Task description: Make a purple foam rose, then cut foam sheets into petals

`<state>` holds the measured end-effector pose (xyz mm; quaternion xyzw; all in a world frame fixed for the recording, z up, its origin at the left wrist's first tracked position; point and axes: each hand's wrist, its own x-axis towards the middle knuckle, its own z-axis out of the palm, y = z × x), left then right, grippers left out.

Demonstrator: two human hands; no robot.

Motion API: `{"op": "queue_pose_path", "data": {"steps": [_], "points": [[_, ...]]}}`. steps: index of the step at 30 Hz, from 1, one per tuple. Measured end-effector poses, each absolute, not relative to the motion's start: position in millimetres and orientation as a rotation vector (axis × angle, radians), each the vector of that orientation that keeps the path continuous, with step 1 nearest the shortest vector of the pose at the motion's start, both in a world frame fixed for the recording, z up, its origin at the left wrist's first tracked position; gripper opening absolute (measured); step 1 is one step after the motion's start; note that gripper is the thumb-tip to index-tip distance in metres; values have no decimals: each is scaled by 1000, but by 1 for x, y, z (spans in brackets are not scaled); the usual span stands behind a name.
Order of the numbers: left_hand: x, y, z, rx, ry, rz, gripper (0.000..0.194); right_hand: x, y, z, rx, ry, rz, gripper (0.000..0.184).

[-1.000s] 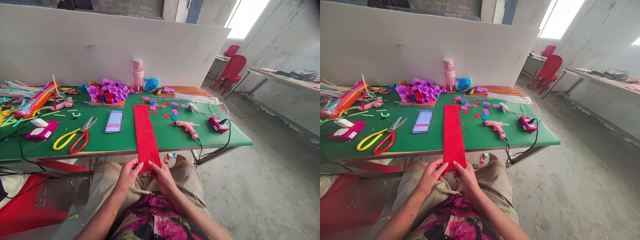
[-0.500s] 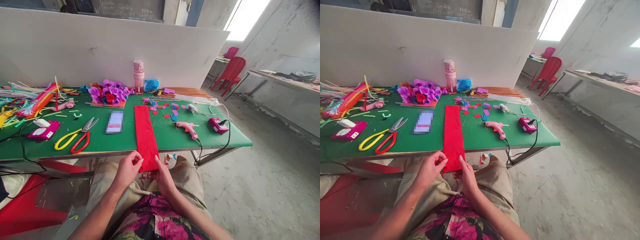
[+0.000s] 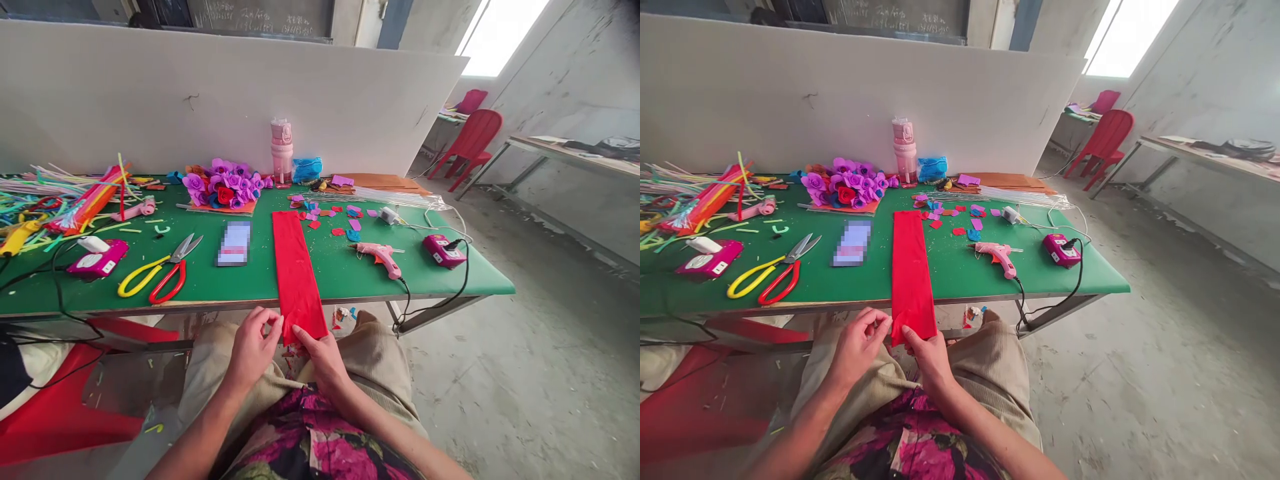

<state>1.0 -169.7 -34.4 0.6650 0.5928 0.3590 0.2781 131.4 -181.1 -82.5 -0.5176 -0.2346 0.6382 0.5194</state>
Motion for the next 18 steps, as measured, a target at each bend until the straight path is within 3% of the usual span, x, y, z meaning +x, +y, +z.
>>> {"op": "queue_pose_path", "data": {"steps": [6,13,18], "points": [[4,-144,-21,2066,1601,809,15,134,-181,-81,-1244,-535,1547,38],[10,-152,-37,1417,1606,1067,26,138,-184,-66,-1101,-351,1674,43],[16,-168,-57,1129,1598,1225,26,133,-187,-67,-1150,-429,1642,34]]}}
